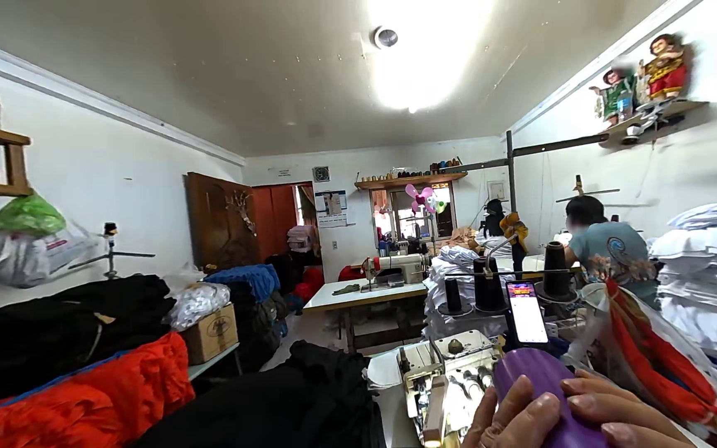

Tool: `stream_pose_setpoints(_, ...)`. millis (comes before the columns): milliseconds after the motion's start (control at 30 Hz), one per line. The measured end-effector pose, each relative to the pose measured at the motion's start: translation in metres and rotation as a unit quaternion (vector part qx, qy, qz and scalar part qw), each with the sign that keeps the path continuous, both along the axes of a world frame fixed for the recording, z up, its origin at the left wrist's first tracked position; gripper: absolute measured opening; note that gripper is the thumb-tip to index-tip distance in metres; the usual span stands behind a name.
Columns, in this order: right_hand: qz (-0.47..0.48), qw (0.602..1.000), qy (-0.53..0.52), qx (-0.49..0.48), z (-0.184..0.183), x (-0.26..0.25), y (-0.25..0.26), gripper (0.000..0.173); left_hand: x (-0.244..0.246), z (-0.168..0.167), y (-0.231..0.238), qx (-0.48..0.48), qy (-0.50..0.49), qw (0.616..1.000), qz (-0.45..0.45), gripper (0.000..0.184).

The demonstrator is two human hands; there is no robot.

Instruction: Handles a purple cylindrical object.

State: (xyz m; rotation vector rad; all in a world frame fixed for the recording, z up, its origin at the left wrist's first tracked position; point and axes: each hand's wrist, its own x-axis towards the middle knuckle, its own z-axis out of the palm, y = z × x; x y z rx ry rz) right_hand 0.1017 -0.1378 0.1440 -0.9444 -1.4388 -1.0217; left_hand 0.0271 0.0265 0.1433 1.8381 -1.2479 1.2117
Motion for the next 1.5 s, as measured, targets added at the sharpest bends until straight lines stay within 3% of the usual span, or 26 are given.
stream_pose_setpoints(333,-0.036,0.998,-0.048,0.007,0.028,-0.003,-0.005,0.073,-0.002,0.022,-0.001,0.002,-0.043,0.999,0.001,0.042)
stream_pose_setpoints(1000,-0.030,0.999,-0.040,0.003,0.024,0.001,0.009,0.070,-0.003,0.020,0.013,-0.001,-0.025,1.000,0.010,0.051)
stream_pose_setpoints(1133,-0.023,0.999,-0.029,-0.007,0.021,0.002,0.010,0.071,-0.001,0.017,0.015,-0.008,-0.020,1.000,0.016,0.043)
stream_pose_setpoints(1500,-0.032,0.999,-0.039,-0.004,0.020,0.015,0.015,0.071,0.003,0.016,0.019,-0.002,-0.021,0.999,0.035,0.042)
